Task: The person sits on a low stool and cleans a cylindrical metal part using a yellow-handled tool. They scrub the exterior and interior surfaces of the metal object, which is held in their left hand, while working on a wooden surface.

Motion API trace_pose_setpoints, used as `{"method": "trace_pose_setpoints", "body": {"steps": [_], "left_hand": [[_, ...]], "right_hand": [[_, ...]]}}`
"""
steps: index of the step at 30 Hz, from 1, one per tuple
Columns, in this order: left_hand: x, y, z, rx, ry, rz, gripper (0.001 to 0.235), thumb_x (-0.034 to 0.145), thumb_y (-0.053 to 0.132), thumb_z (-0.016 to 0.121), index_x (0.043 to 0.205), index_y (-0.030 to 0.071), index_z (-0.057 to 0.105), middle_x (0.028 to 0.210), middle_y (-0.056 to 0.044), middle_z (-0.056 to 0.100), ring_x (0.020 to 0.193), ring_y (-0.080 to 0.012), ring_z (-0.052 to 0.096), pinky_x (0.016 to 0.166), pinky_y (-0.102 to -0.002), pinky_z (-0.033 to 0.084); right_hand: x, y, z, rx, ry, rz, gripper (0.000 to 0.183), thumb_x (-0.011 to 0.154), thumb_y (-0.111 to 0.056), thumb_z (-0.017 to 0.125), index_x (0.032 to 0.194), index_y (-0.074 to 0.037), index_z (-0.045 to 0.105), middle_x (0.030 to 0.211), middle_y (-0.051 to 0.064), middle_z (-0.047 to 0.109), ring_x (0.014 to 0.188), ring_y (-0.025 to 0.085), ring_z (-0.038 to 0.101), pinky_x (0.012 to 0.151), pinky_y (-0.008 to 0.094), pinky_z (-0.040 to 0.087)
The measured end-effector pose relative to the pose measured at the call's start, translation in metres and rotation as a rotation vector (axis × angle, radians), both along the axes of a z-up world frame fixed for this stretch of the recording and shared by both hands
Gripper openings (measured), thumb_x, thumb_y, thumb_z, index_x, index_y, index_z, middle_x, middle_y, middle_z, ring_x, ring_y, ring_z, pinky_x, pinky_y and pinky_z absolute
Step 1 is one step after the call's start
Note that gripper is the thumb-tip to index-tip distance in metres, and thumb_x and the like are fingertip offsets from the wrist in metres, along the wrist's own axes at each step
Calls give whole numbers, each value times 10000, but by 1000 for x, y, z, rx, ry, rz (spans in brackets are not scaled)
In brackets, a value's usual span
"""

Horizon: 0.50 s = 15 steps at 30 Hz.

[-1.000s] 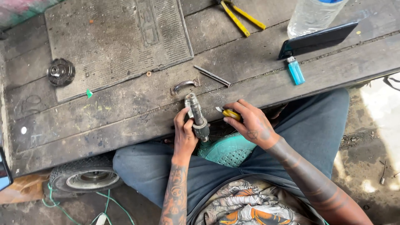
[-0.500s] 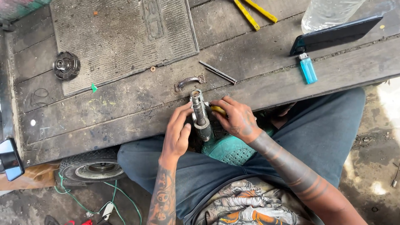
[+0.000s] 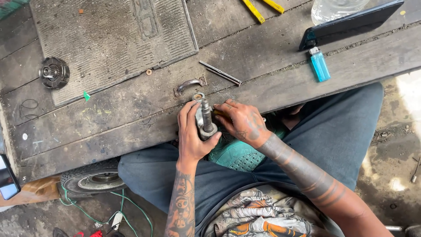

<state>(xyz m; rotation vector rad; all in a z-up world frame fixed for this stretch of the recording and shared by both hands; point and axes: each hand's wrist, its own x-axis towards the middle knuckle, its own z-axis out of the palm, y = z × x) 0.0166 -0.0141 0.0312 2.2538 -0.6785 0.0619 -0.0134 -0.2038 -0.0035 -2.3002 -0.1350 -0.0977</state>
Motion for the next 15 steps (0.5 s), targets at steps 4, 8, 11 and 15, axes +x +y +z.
{"method": "trace_pose_setpoints", "body": {"steps": [4, 8, 11, 15], "left_hand": [[8, 11, -18, -89, 33, -33, 1002, 783, 744, 580, 1459, 17, 449, 1475, -213, 430, 1355, -400, 468, 1141, -515, 366], [10, 14, -28, -126, 14, -36, 1018, 740, 812, 550, 1429, 65, 508, 1468, -159, 466, 1332, -354, 506, 1130, -456, 360], [10, 14, -31, -154, 12, -34, 1027, 711, 836, 547, 1404, 77, 532, 1467, -148, 480, 1333, -324, 514, 1112, -393, 344], [11, 14, -32, -167, 8, -36, 1020, 690, 841, 553, 1381, 91, 547, 1465, -139, 495, 1336, -302, 521, 1102, -364, 337]], "right_hand": [[3, -1, 3, -45, -64, 10, 156, 962, -305, 665, 1110, -262, 694, 865, -15, 645, 807, 270, 722, 643, 416, 598], [3, -1, 3, -112, -108, 58, 131, 991, -317, 621, 1098, -252, 657, 880, -23, 618, 802, 246, 716, 659, 388, 599], [3, -2, 5, -111, -87, 77, 118, 997, -324, 604, 1075, -240, 631, 894, -8, 603, 787, 275, 707, 654, 415, 597], [5, -5, 10, -78, -61, 117, 131, 993, -276, 588, 1109, -239, 637, 913, 12, 613, 782, 303, 712, 652, 442, 599]]}}
